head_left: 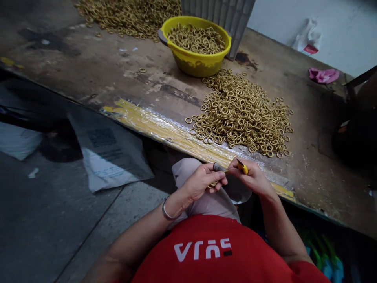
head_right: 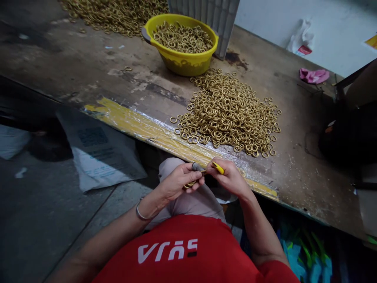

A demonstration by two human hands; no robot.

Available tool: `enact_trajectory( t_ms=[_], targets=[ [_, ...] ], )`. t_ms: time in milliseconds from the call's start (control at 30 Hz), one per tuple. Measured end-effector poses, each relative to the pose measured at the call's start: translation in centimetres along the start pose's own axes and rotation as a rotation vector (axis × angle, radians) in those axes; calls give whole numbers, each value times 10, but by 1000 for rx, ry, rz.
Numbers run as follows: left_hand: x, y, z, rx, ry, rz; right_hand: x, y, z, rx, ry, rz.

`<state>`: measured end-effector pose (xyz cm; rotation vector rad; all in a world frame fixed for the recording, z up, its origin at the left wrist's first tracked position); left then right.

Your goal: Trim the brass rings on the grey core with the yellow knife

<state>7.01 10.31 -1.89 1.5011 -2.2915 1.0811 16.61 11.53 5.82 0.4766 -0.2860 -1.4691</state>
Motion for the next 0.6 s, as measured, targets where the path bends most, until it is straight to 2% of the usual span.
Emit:
enact_trajectory(
  t_ms=[167,333,600],
  targets=[
    [6,2,-5,61,-47,-49,17,8,0,214,69,-197],
    [7,0,-9,31,-143,-68,33,-3,-7,503,88,-208],
    [13,2,-17,-200,-308,-72,31,-8,-5,672,104,-224]
  ],
)
Point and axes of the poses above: each hand's wrist, its own x-axis away from the middle knuckle, its own y-axis out of the back of the hand, z = x × y, the point moved 10 cm from there along -x, towards the middle knuckle, and after that the axes turned 14 degrees about -z, right-handed, at the moved point
